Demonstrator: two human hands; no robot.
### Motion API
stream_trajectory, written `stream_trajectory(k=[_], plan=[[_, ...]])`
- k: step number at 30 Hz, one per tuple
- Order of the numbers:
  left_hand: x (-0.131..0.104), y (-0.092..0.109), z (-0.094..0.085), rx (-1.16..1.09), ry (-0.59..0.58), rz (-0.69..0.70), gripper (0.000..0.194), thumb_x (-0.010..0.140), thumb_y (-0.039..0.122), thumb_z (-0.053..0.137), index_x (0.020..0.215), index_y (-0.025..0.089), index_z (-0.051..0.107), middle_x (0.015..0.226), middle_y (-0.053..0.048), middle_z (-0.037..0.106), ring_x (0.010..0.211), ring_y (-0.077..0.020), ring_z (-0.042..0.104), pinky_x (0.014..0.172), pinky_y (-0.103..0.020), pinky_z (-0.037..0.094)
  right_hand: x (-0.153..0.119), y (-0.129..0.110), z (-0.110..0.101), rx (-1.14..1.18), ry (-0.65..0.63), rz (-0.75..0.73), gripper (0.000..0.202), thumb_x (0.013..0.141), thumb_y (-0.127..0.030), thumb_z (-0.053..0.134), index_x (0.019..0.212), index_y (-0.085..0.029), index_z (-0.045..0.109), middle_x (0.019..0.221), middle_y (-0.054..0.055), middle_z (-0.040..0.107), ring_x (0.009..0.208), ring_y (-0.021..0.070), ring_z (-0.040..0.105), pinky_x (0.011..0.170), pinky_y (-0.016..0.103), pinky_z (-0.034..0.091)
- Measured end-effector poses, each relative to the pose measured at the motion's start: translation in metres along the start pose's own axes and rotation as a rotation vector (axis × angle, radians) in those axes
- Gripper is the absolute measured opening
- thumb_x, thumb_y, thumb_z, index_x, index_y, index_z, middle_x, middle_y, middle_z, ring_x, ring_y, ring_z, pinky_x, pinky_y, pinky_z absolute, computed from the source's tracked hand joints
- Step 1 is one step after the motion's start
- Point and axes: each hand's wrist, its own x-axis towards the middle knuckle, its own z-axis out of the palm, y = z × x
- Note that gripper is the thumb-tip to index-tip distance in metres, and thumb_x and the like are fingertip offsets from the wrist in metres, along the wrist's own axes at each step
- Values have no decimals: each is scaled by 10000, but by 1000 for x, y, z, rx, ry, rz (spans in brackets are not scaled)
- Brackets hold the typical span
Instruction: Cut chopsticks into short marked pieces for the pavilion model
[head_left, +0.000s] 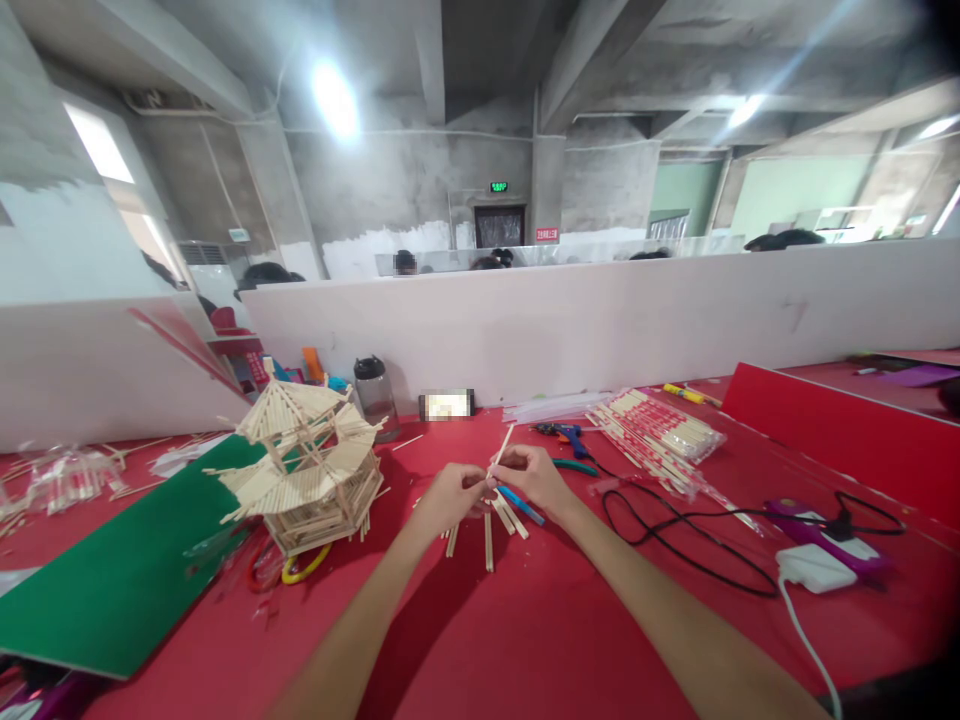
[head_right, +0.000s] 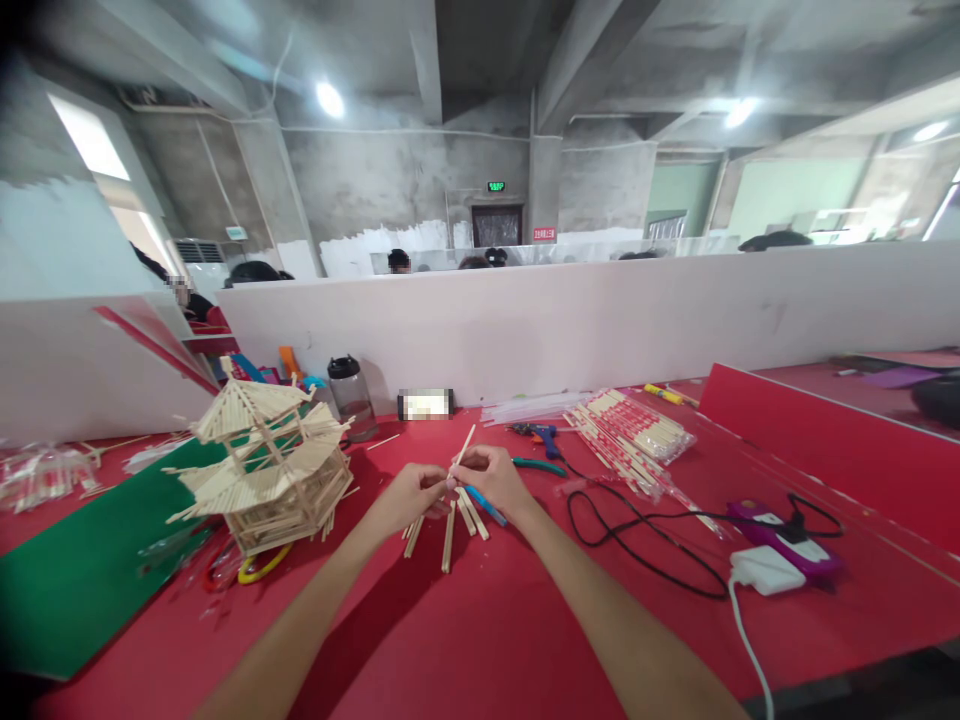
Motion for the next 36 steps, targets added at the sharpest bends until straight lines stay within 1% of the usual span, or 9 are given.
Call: stream_trajectory(k=[16,20,22,23,25,28,31,33,36], plan=[[1,0,-1,-25,-20,-69,454,698,564,707,756,117,648,830,-85,727,646,-167,694,590,-257,558,-2,7,3,16,-14,4,227,666,-343,761,750,-154,670,720,41,717,682,185,670,678,300,532],[3,-5,-2,-29,-5,-56,439,713,556,692,772,122,661,748,-59,704,655,-175,694,613,-271,563,0,6,-2,-3,-87,-13,248,702,-362,739,823,-155,674,778,41,720,733,186,675,728,313,531],[4,-7,-4,-36,11,-49,426,716,546,689,782,126,670,722,-48,694,656,-177,694,611,-270,561,6,7,-15,-73,-135,-27,280,747,-381,700,919,-161,678,863,51,722,781,187,674,757,319,527],[4,-7,-5,-40,20,-47,420,717,541,689,785,127,674,722,-47,693,656,-177,693,607,-267,559,10,9,-25,-118,-112,-23,302,768,-395,676,963,-164,671,886,56,718,773,188,671,732,320,530],[4,-7,-7,-51,41,-51,412,716,529,692,786,123,682,730,-54,698,653,-177,691,598,-261,553,18,15,-52,-268,16,-22,290,809,-394,616,974,-160,662,896,67,715,771,192,667,729,327,525],[4,-7,-9,-85,63,-56,410,718,515,696,808,115,693,782,-84,720,680,-186,697,607,-261,549,26,29,-96,-701,258,-79,206,817,-294,586,950,-157,663,949,89,711,870,209,659,822,333,490],[5,-9,-11,-128,84,-47,420,730,513,692,852,112,698,877,-112,737,710,-189,704,635,-270,554,26,46,-130,-1094,412,-38,195,819,-232,572,980,-152,648,980,109,696,928,231,642,847,335,461],[6,-9,-13,-163,103,-37,430,727,515,697,865,108,698,907,-123,739,709,-186,702,650,-276,559,24,55,-143,-1229,447,21,195,808,-222,594,987,-159,641,993,109,686,951,234,636,832,314,455],[7,-9,-16,-206,130,-31,441,711,520,716,854,103,700,891,-128,741,696,-181,696,640,-270,559,23,64,-150,-1284,459,90,212,791,-250,642,988,-173,633,1000,97,683,954,229,639,807,294,451]])
